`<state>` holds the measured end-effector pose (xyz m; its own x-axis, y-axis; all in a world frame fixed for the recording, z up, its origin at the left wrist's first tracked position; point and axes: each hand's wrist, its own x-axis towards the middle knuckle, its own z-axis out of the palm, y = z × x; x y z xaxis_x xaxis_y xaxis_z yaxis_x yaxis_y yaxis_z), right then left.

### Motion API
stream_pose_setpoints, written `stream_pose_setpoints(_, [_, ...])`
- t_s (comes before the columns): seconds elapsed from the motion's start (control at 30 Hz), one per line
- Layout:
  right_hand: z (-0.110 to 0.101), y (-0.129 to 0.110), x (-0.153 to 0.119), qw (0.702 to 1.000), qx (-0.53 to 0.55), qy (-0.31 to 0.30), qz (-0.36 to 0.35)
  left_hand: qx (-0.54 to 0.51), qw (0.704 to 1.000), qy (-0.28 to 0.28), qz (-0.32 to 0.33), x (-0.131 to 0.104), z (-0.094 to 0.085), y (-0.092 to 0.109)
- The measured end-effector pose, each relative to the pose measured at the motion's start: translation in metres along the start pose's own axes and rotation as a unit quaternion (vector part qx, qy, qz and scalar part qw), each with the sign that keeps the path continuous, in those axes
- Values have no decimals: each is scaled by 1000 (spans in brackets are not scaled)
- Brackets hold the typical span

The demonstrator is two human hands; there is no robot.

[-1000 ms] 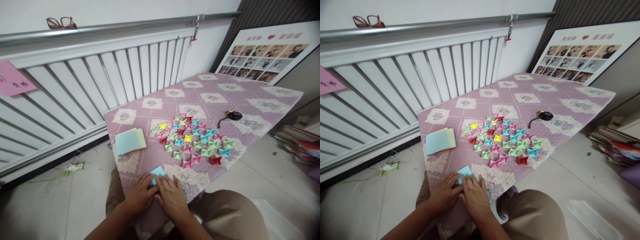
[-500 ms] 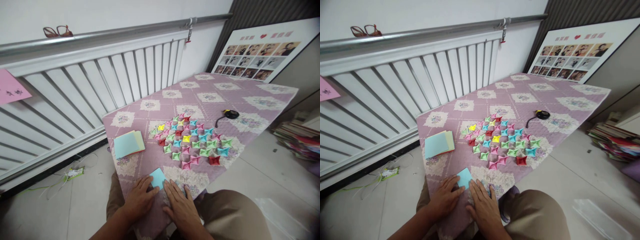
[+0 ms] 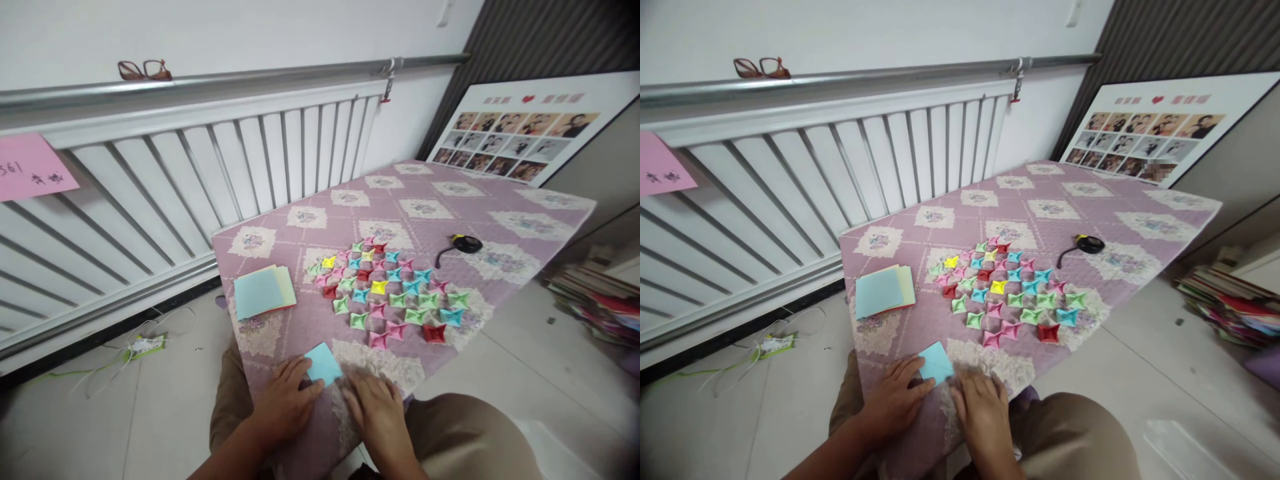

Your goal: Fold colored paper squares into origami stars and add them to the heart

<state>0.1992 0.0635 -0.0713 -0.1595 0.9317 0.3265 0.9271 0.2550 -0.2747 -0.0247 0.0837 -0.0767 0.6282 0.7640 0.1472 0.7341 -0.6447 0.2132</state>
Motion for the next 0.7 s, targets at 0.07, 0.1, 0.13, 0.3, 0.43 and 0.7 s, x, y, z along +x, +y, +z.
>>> stream_pose_setpoints(0.07, [-3,-8,18,999,25,-10,29,-2,1000,0,2,0,0,0])
stream_pose_setpoints(0.1, [-3,-13,27,999,33,-24,32,-3,1000,0,3,1,0,0])
stream_pose_setpoints(0.13, [-3,-18,35,998,41,-45,30,-2,1000,-1,4,1,0,0])
stream_pose_setpoints(0.3, [0,-37,55,991,12,-123,58,7,1000,-5,10,0,4,-2])
stream_pose_setpoints(0.43, [0,-41,60,986,-12,-142,81,24,1000,-8,11,-2,9,-4])
stream_pose_setpoints(0.7, [-6,-39,69,977,-23,-173,120,82,995,58,-8,-10,28,-2])
